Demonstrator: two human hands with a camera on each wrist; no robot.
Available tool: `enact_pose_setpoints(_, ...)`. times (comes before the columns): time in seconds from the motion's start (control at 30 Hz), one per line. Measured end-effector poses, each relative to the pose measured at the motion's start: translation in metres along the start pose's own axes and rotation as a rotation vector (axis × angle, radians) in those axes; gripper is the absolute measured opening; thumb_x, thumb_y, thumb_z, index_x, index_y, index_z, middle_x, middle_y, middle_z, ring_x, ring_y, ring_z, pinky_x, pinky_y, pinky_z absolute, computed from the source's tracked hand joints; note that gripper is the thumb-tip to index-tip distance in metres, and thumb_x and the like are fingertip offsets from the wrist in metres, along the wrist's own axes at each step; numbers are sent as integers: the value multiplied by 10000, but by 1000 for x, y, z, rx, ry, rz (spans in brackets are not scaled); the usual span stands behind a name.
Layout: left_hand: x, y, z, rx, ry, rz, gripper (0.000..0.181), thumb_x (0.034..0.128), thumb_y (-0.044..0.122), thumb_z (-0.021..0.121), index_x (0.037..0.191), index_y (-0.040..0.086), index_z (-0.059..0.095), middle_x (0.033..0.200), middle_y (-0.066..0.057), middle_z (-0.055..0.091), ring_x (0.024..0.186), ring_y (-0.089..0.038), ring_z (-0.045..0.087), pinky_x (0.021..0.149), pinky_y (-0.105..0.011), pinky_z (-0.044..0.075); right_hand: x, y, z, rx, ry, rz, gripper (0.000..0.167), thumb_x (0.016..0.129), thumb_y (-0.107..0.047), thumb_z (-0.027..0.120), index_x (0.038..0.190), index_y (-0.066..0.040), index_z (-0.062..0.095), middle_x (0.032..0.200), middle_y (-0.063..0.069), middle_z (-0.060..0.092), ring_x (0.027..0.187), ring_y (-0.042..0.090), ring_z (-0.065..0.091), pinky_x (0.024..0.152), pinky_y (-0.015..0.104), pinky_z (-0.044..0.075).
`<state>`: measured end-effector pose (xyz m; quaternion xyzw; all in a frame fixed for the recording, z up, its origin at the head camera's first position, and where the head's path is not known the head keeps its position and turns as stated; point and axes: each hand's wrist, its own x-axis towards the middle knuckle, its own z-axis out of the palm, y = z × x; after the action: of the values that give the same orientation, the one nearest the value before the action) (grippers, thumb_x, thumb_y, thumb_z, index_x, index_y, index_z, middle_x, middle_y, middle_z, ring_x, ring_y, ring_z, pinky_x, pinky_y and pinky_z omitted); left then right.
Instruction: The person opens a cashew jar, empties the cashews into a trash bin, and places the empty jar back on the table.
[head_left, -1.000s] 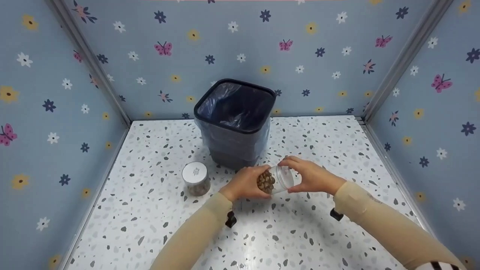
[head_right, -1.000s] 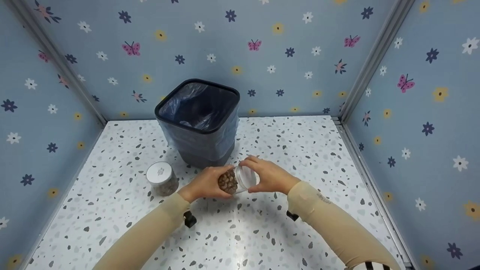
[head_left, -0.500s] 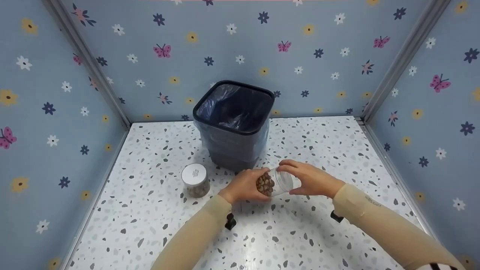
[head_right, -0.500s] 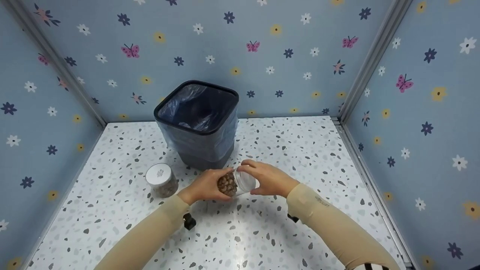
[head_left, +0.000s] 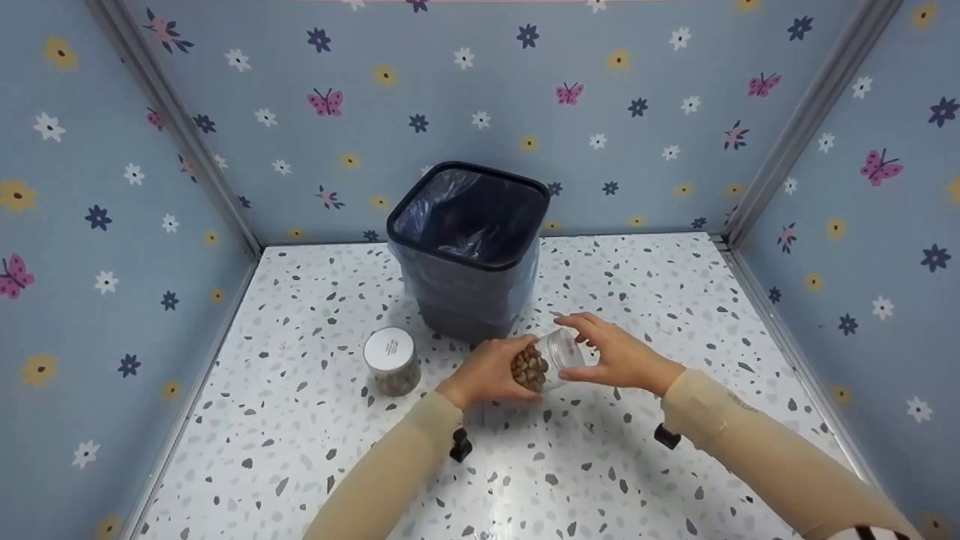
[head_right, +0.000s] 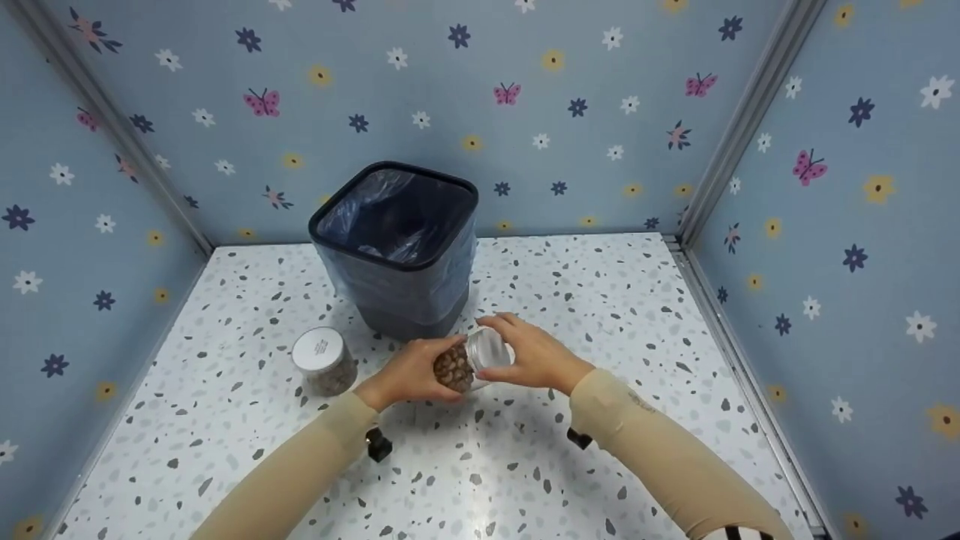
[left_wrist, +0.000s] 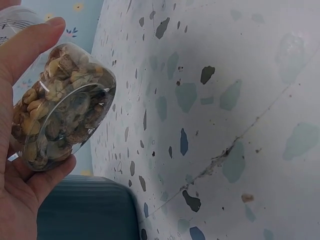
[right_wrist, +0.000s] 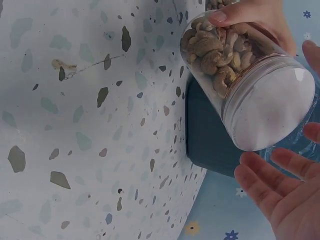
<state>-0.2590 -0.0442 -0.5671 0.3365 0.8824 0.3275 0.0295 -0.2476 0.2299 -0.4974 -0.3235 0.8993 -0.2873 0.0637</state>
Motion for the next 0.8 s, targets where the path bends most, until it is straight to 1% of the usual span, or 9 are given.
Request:
enact_pose_setpoints(0.1, 0, 0, 0, -4, 6, 4, 889, 744, 379, 1007, 1502, 129, 613, 1286, -40, 767, 1121, -168, 718, 1024, -363, 592, 3, -2, 1, 31, 6, 52, 827, 956, -475, 826, 1639, -180, 464, 1547, 134, 585, 1216, 342, 685, 1009, 587, 591)
enact_pose_setpoints(0.2, 0, 0, -1, -10, 7, 7, 847, 745, 376, 1005, 1469, 152, 628, 1251, -15, 768, 1095, -155, 716, 999, -351, 596, 5, -4, 2, 71, 7, 106, 837, 972, -479, 806, 1648, -137, 451, 1576, 177, 568, 1178, 339, 689, 989, 579, 596)
enact_pose_setpoints(0.27, 1, 0, -2, -16, 8, 9, 817, 743, 373, 1007, 1441, 166, 637, 1224, -3, 769, 1075, -151, 714, 979, -346, 599, 7, -6, 2, 95, 3, 149, 840, 979, -490, 791, 1649, -117, 446, 1554, 210, 576, 1138, 332, 706, 971, 558, 607)
enact_pose_setpoints(0.33, 1, 0, -2, -18, 9, 8, 797, 743, 371, 1008, 1423, 172, 641, 1207, 3, 769, 1064, -150, 714, 967, -346, 600, 8, -7, 2, 116, -2, 193, 831, 992, -501, 770, 1643, -99, 448, 1497, 221, 607, 1085, 306, 727, 930, 513, 620)
enact_pose_setpoints(0.47, 1, -1, -2, -19, 8, 2, 818, 747, 363, 1005, 1447, 152, 639, 1218, 0, 767, 1071, -154, 705, 973, -359, 594, 9, -7, 1, 132, -24, 253, 806, 1016, -508, 728, 1606, -26, 467, 1345, 227, 671, 958, 252, 745, 823, 418, 620)
enact_pose_setpoints(0.57, 1, -1, -2, -26, 7, -1, 835, 748, 355, 1000, 1466, 131, 637, 1228, -7, 765, 1077, -161, 703, 977, -370, 591, 10, -6, 2, 132, -43, 267, 765, 1024, -499, 713, 1546, 24, 514, 1276, 220, 707, 926, 219, 715, 787, 379, 600)
enact_pose_setpoints(0.7, 0, -1, -2, -24, 7, 3, 832, 744, 365, 1002, 1452, 117, 643, 1225, -10, 767, 1072, -162, 707, 977, -368, 592, 12, -4, 2, 144, -56, 261, 680, 1023, -462, 722, 1468, 34, 584, 1186, 194, 734, 918, 202, 695, 767, 356, 604)
enact_pose_setpoints(0.8, 1, -2, -2, -20, 7, 10, 828, 740, 378, 1007, 1440, 121, 648, 1222, -2, 768, 1072, -153, 706, 980, -360, 591, 13, -4, 1, 159, -58, 258, 653, 1006, -434, 748, 1436, 37, 606, 1162, 195, 730, 905, 208, 700, 751, 349, 623)
